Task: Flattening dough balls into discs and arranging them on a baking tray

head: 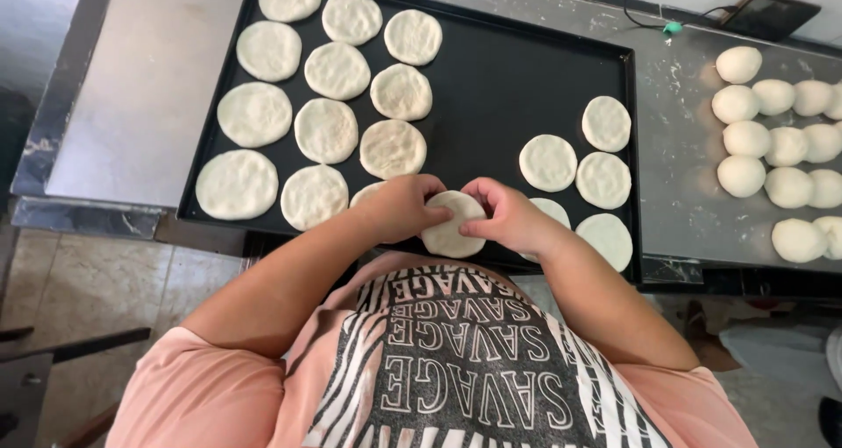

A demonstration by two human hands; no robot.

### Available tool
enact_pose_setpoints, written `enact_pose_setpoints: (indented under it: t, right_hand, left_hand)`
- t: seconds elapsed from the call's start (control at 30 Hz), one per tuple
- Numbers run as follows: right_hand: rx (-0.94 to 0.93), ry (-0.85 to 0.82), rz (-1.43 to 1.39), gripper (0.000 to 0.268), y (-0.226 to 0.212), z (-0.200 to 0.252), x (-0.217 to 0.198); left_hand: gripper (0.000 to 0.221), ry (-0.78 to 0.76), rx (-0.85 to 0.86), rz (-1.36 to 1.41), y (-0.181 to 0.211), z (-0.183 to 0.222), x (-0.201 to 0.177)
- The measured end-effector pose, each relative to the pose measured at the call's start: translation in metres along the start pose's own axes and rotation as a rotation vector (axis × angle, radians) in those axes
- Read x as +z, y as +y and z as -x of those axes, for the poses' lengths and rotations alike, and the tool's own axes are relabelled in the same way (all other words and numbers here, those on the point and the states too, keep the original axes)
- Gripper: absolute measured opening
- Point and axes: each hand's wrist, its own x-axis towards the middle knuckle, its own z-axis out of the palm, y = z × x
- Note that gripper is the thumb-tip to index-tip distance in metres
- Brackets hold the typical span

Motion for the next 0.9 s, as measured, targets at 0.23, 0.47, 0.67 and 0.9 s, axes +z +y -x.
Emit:
enact_pose_setpoints:
  t: [0.23,0.47,0.67,0.9]
  right_hand:
    - [0.191,0.093,0.223,0.066,0.009,-0.006,0.011]
    - [0.222,0.092,0.332,0.065,-0.017,0.006,0.022]
    - [0.143,0.117,0.593,0.061,-0.028,0.01,0.023]
    - [0.111,0.166,0.671,0.07,-0.037,0.02,0.022]
  left_hand:
    - [0.056,-0.155,-0.026,-0.327,-0.023,-0.049,0.023]
    - [0.053,-0.108,0.187,-0.66,-0.011,-0.036,0.032]
    - [0.047,0.019,0.248,-0.783,-0.005,-0.024,0.032]
    - [0.032,-0.039,0.184,-0.721,-0.018,-0.049,0.025]
